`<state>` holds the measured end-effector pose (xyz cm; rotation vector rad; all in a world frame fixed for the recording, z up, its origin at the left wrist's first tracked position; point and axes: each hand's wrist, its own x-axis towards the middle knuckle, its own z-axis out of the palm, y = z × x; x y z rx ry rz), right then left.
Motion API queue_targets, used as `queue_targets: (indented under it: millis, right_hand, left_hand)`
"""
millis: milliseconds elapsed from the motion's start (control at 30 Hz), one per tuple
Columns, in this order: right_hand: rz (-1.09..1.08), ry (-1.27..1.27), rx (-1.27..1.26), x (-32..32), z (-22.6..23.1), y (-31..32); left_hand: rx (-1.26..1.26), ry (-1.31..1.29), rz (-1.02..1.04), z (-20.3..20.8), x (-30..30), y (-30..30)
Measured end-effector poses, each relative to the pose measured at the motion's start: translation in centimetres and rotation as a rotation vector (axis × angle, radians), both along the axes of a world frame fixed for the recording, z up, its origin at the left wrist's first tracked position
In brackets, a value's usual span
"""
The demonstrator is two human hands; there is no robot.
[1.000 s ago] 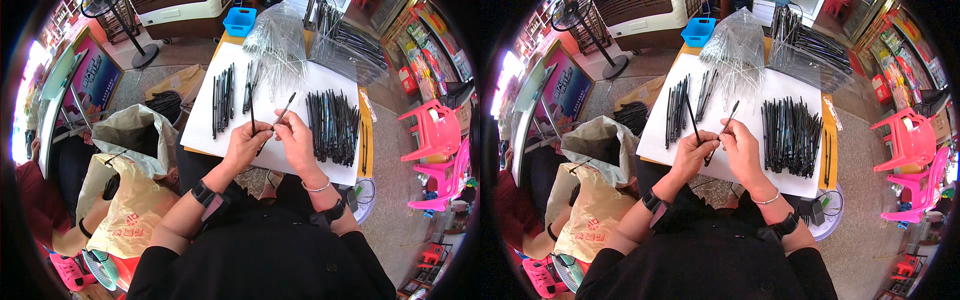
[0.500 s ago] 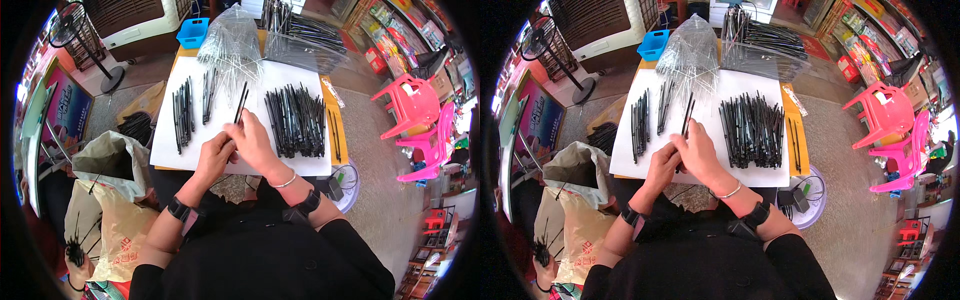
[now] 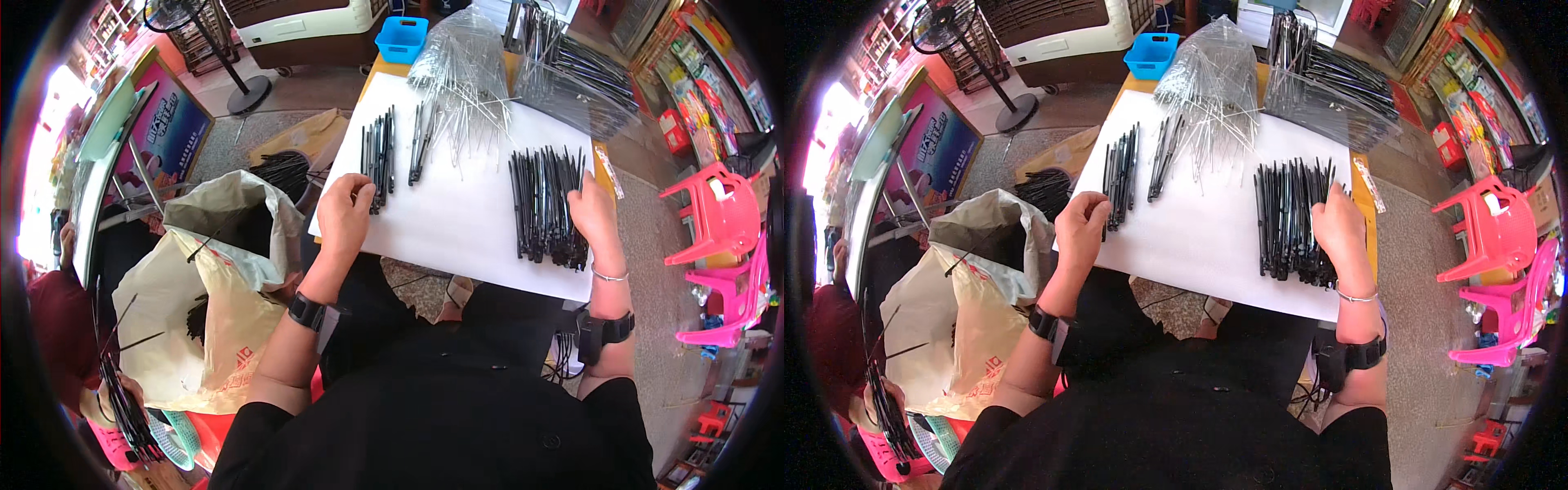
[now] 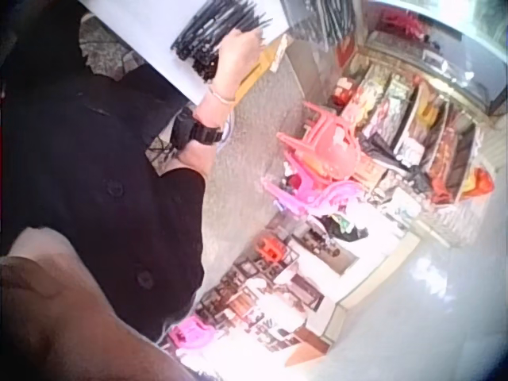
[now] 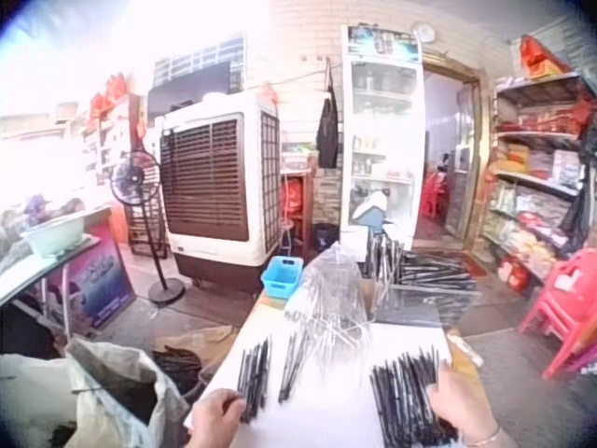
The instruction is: Assembling small components by sliding a transparent sleeve onto black plastic strips.
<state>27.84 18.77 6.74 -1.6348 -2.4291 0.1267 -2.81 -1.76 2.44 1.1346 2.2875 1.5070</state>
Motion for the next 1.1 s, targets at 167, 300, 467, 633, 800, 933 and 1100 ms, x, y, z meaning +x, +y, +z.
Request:
queue_targets:
  millis: [167, 300, 467, 633, 800, 933, 1100]
  right_hand:
    - [0.035, -0.064, 0.046, -0.5, -0.9, -1.3]
    - [0.04, 0.14, 0.151, -1.8, 1.1, -3.6]
    - [0.186, 0.348, 0.084, -3.9, 1.4, -6.6]
    - [0.362, 0.44, -0.022, -7.9, -1.1, -8.3]
    - [0.493, 0.527, -0.202, -12.5, -5.2, -8.8]
    - [0.354, 0.706, -0.54, -15.4, -6.3, -9.4]
    - [0.217, 0.838, -0.944, -15.9, -5.5, -9.7]
  left_hand:
    - [-0.005, 0.25, -0.12, 0.0, 0.1, 2.7]
    - [-0.281, 0.467, -0.167, -0.5, 0.3, 7.3]
    - [-0.548, 0.435, -0.19, -0.5, 0.4, 8.1]
    - [-0.559, 0.401, -0.244, -0.9, 0.6, 5.5]
    - [-0.458, 0.354, -0.246, 0.5, 2.2, 3.2]
    - [-0.376, 0.321, -0.273, 0.8, 3.6, 1.3]
    - [-0.144, 0.25, -0.406, -0.4, 3.6, 0.0]
